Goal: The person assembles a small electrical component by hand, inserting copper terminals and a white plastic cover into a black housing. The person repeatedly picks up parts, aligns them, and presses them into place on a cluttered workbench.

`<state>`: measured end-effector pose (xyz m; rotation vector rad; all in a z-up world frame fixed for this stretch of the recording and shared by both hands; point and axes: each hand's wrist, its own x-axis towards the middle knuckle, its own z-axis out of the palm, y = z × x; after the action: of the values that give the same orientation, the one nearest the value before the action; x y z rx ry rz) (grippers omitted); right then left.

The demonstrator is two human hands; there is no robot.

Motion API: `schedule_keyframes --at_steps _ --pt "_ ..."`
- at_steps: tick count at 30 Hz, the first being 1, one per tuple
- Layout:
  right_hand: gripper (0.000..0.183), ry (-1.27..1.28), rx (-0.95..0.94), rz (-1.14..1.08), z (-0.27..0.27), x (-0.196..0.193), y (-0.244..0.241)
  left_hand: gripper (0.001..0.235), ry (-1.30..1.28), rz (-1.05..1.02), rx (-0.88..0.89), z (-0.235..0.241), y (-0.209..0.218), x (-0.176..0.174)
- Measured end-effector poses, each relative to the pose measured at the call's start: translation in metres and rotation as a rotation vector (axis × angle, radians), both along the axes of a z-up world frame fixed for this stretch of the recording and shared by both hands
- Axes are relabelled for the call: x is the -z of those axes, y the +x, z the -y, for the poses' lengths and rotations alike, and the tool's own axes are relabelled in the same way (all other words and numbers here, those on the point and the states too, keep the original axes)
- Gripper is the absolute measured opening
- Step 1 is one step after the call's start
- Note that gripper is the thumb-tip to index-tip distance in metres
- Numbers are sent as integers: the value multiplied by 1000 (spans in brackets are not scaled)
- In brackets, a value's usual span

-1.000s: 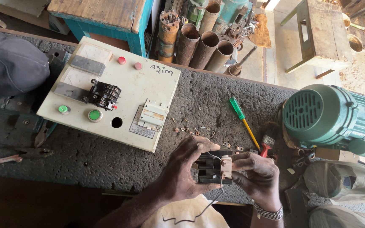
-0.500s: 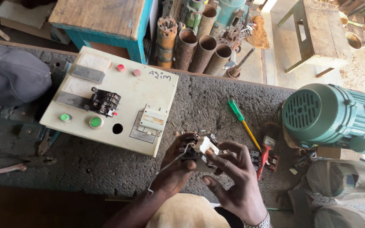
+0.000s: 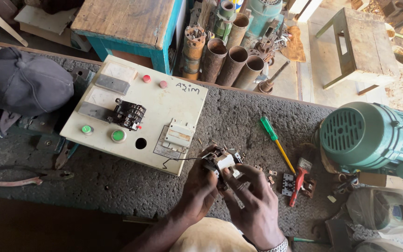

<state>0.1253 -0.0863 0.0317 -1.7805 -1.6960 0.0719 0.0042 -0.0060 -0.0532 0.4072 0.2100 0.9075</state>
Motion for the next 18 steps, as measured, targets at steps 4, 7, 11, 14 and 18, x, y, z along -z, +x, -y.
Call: schedule_keyframes --at_steps 4,7,11,14,18 --pt "38 40 -5 97 1 6 -3 79 122 -166 -48 -4 0 -4" --pt "34 52 -20 82 3 13 -5 71 98 -182 -100 -4 2 -4" --pt "42 137 -71 126 5 22 -5 66 109 -274 -138 -3 1 -5" --pt "46 138 -95 80 7 30 -5 65 151 -363 -141 -4 1 -9" --pt "49 192 -62 93 12 40 -6 57 303 -493 -132 -5 -1 -13"
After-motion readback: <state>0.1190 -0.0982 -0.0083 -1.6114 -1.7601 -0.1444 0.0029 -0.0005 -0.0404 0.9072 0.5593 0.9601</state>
